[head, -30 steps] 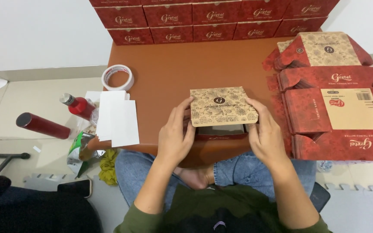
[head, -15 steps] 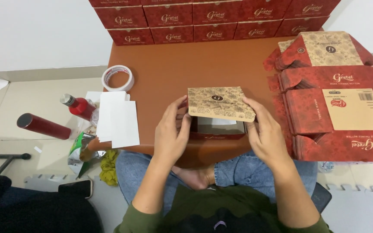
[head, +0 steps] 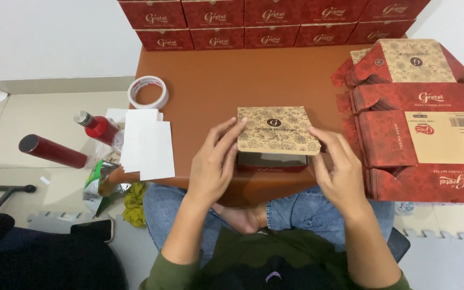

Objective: Assembling cardboard boxes from flat templates by folding flaps and stacking the finished products.

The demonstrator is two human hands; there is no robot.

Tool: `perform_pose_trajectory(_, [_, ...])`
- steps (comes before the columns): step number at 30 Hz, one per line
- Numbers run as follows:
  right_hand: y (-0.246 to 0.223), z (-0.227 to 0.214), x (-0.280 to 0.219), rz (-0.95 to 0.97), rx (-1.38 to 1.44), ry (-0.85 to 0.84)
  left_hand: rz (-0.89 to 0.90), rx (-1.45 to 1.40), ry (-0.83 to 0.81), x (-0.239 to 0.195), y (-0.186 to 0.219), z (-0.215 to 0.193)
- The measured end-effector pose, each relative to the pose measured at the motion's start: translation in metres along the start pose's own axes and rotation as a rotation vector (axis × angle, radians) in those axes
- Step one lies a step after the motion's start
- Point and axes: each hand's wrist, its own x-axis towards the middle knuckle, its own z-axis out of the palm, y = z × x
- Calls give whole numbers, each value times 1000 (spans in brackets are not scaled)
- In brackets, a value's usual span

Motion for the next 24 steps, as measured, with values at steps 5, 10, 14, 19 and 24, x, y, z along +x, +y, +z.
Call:
perform_pose_trajectory(5, [-9, -5, 0, 13, 46, 3, -64, -62, -47, -10, 0, 9])
perform_pose_trajectory(10, [-8, -9, -14, 44, 75, 93, -36, -142, 97, -25, -9, 17])
perform_pose_trajectory(14, [-11, -5, -15, -41, 49, 160, 100, -104, 219, -23, -14, 25])
perform_pose_trajectory(19, [-9, -2, -16, -104, -16, 185, 134, -40, 263, -25, -25, 32])
perform_pose_trajectory(24, [-4, -3, -17, -182, -145, 181, 197, 88, 263, -23, -19, 26])
